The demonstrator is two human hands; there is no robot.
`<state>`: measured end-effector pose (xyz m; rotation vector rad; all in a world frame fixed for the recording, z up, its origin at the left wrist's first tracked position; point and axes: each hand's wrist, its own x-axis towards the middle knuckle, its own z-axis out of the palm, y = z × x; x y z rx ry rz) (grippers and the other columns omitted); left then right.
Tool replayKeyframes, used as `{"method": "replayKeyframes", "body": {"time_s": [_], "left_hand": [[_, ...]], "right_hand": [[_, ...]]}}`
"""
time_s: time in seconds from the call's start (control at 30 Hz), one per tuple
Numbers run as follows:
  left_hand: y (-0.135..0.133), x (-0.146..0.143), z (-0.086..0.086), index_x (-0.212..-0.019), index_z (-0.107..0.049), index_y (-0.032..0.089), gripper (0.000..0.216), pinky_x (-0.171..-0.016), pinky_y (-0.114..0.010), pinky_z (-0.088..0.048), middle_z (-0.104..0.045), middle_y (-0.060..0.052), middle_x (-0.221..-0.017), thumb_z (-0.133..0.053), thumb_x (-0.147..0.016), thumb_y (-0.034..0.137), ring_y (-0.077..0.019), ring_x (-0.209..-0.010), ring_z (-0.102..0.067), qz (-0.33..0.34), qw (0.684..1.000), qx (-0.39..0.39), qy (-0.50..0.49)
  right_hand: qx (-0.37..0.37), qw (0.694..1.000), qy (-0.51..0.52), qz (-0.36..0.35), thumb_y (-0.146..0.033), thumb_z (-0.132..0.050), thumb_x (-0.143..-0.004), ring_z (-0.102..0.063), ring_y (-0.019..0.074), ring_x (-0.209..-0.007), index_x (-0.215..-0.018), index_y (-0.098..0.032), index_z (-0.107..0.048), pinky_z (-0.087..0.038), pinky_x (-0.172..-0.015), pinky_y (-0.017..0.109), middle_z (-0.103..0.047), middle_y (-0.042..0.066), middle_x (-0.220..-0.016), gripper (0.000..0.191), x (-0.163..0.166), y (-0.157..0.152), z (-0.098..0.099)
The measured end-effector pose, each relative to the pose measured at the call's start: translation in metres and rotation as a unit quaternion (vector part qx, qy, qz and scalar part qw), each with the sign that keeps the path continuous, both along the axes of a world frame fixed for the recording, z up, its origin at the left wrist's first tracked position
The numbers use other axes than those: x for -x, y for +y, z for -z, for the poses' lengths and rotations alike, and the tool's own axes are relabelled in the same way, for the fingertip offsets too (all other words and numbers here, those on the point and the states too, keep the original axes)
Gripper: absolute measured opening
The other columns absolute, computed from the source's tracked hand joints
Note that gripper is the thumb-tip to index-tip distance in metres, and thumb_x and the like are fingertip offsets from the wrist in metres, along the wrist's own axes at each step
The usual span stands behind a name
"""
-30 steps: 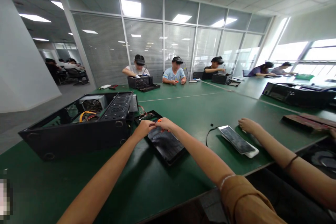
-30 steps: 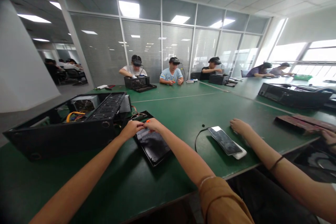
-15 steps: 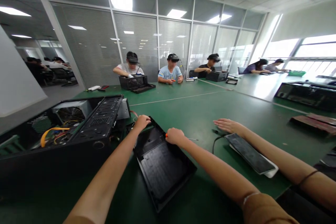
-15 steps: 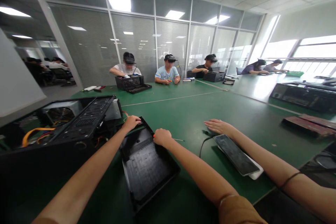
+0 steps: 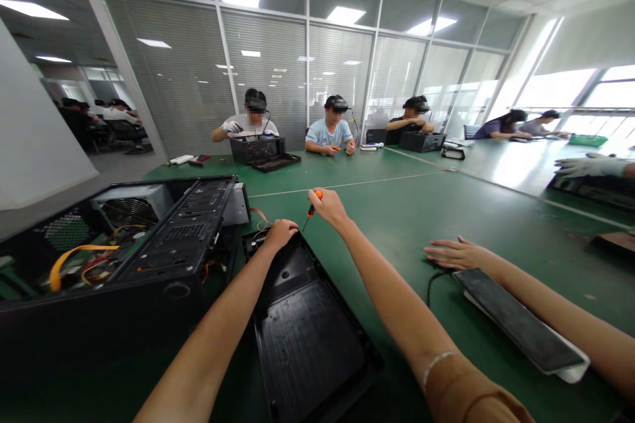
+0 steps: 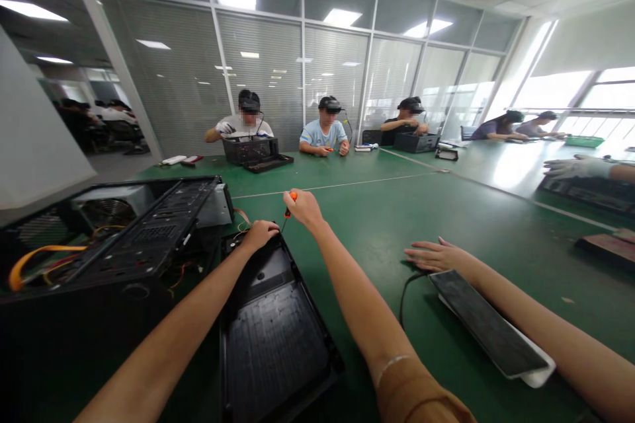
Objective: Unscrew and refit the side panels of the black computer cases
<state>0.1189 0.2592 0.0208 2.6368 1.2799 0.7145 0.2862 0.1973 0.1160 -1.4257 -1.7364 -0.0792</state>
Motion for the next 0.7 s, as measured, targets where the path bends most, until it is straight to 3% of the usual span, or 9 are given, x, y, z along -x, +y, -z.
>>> {"method": "replayKeyframes", "body": {"time_s": [0.1,0.23,0.47,0.6,0.7], "left_hand": [[0.000,0.001,0.002,-0.089,-0.068,0.021,0.021,-0.082,-0.025,-0.040,-0.067,-0.003,-0.090,-0.051,-0.076,0.023,-0.0168,-0.086,-0.058,-0.005,1.000,-0.003,-0.006],[-0.001,0.002,0.002,-0.088,-0.067,0.021,0.020,-0.079,-0.025,-0.041,-0.067,-0.003,-0.090,-0.051,-0.076,0.023,-0.0167,-0.085,-0.059,-0.005,1.000,-0.004,-0.009],[-0.003,0.001,-0.001,-0.086,-0.067,0.020,0.019,-0.078,-0.025,-0.040,-0.067,-0.003,-0.086,-0.052,-0.076,0.023,-0.0164,-0.082,-0.059,0.000,1.000,0.007,-0.012],[-0.004,0.001,-0.003,-0.085,-0.067,0.020,0.019,-0.076,-0.025,-0.041,-0.068,-0.003,-0.084,-0.051,-0.076,0.023,-0.0166,-0.079,-0.059,0.000,1.000,0.013,-0.012],[-0.005,0.001,-0.004,-0.085,-0.068,0.020,0.019,-0.075,-0.025,-0.040,-0.068,-0.003,-0.084,-0.051,-0.077,0.022,-0.0168,-0.079,-0.059,-0.002,1.000,0.015,-0.011]], "right_hand": [[0.014,0.995,0.063,-0.082,-0.037,-0.035,-0.082,-0.047,0.0095,-0.049,-0.063,-0.016,-0.059,-0.032,-0.052,0.020,-0.056,0.000,-0.054,0.037,0.010,0.019,0.017],[0.011,0.987,0.140,-0.083,-0.036,-0.036,-0.081,-0.047,0.0085,-0.047,-0.059,-0.016,-0.057,-0.033,-0.052,0.019,-0.055,-0.002,-0.053,0.037,0.016,0.034,0.029],[0.005,0.991,0.117,-0.061,-0.041,-0.037,-0.080,-0.047,0.0082,-0.052,-0.057,-0.017,-0.053,-0.033,-0.055,0.019,-0.055,-0.002,-0.055,0.037,0.023,0.047,0.025],[0.050,0.993,0.099,-0.032,-0.050,-0.036,-0.080,-0.046,0.0093,-0.052,-0.056,-0.017,-0.050,-0.034,-0.055,0.019,-0.053,-0.002,-0.053,0.044,0.028,0.053,0.020],[0.110,0.983,0.128,-0.066,-0.049,-0.028,-0.084,-0.048,0.0092,-0.049,-0.059,-0.017,-0.050,-0.036,-0.053,0.019,-0.052,-0.001,-0.052,0.046,0.030,0.055,0.013]]}}
